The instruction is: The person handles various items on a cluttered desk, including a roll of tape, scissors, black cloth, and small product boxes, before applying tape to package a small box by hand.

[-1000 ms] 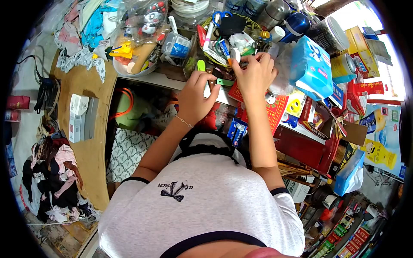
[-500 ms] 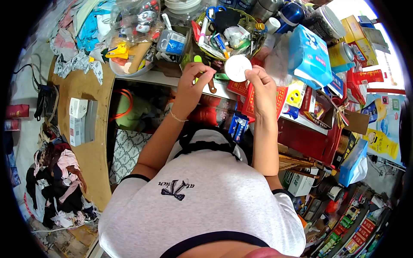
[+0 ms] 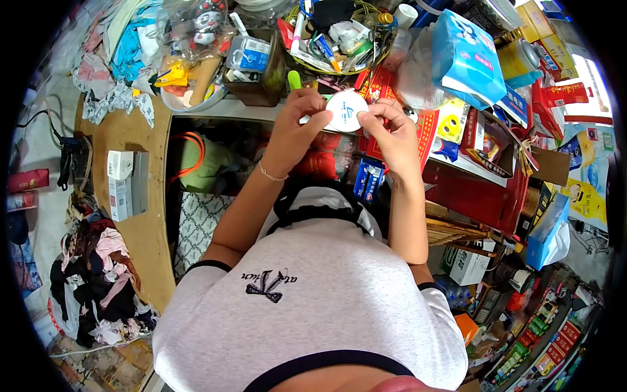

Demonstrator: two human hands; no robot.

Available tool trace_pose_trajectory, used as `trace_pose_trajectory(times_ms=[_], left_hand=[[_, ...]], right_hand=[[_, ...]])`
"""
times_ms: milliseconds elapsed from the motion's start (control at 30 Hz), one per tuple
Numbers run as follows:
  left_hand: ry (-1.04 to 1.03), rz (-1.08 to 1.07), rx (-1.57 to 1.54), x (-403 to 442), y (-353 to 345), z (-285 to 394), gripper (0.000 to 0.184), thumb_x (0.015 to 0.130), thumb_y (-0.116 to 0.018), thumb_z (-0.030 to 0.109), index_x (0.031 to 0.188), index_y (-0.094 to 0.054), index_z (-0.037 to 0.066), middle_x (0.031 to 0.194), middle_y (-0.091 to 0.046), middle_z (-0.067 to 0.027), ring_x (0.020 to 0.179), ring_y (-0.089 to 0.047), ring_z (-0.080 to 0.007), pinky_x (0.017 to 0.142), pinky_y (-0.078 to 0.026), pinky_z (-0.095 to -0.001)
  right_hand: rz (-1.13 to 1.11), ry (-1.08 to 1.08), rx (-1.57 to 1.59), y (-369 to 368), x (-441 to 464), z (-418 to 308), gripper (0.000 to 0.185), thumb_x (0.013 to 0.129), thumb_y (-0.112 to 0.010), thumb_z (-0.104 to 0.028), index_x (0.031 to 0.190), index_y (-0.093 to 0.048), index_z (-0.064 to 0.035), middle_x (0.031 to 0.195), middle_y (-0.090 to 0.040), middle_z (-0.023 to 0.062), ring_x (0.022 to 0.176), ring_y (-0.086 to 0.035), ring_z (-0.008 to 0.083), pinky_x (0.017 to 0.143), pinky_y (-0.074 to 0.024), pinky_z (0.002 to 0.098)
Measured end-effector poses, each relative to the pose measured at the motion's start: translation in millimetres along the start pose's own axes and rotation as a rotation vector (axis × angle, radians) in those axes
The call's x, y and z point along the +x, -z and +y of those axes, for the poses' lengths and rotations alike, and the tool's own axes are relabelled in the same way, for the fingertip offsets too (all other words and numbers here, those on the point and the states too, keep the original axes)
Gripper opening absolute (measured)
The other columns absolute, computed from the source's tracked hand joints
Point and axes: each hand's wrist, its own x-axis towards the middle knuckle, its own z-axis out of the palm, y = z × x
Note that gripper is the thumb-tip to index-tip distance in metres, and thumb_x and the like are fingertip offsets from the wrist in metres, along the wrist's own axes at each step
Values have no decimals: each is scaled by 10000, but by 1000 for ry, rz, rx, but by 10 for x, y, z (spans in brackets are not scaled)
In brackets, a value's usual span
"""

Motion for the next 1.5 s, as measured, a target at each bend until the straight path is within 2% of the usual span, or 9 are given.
trace_pose_trajectory(times_ms=[100,200,367,700,800,1033,1100,1200,1500], left_hand=[[-47,32,164,-48,162,-237,121,809,-686,93,856,-612,9,1028,-497,-42,879,-528,-95,783,-436,-231],[17,98,217,-173,338,-456,139,807,-694,112,855,-624,2,1037,-502,-45,851,-542,-104,761,-444,-234],[66,151,246,-354,448,-736,157,801,-706,131,853,-647,-5,1044,-507,-58,848,-547,-122,742,-448,-245],[25,215,281,-373,306,-867,164,789,-728,145,852,-658,11,1028,-508,-68,821,-542,-119,741,-450,-249],[83,215,161,-374,267,-807,171,793,-729,150,859,-652,13,1019,-506,-66,788,-541,-111,731,-454,-239],[18,160,221,-289,195,-723,157,847,-673,154,882,-627,8,1015,-488,-50,774,-532,-98,714,-459,-235],[117,211,84,-271,193,-705,156,912,-582,214,949,-589,63,832,-499,23,694,-449,-27,574,-352,-174],[94,165,132,-236,219,-734,156,931,-538,249,971,-561,100,732,-472,52,635,-393,-11,523,-290,-167],[82,75,220,-190,212,-819,105,915,-563,194,971,-562,106,743,-457,48,643,-396,-10,519,-296,-166]], right_hand=[[30,31,-154,-31,-92,-18,240,733,-791,-213,878,-689,-52,937,-497,39,849,-489,140,695,-398,254],[170,317,-644,-72,-206,120,496,624,-836,-326,1031,-657,-108,994,-484,97,966,-490,269,840,-368,363],[50,416,-894,-306,-339,211,622,572,-837,-324,1095,-579,-111,1021,-489,95,1007,-476,263,814,-308,384],[28,380,-924,-346,-323,287,569,568,-825,-278,1059,-591,-111,1009,-497,108,996,-484,268,828,-320,392],[14,339,-914,-353,-308,325,558,578,-811,-309,1049,-605,-91,1041,-488,129,1003,-469,300,850,-314,404],[160,326,-1036,-129,-223,262,557,570,-795,-333,1029,-604,-82,1015,-512,101,1022,-474,276,845,-316,414],[252,291,-1142,155,-214,264,561,580,-796,-341,1039,-602,-84,1023,-518,102,1025,-479,281,862,-317,416],[370,247,-1203,390,-206,293,555,592,-799,-342,1042,-605,-80,1031,-518,108,1035,-482,292,893,-315,424],[366,69,-1195,540,-158,341,579,633,-804,-326,1109,-597,-68,1093,-494,124,1061,-476,290,904,-309,433]])
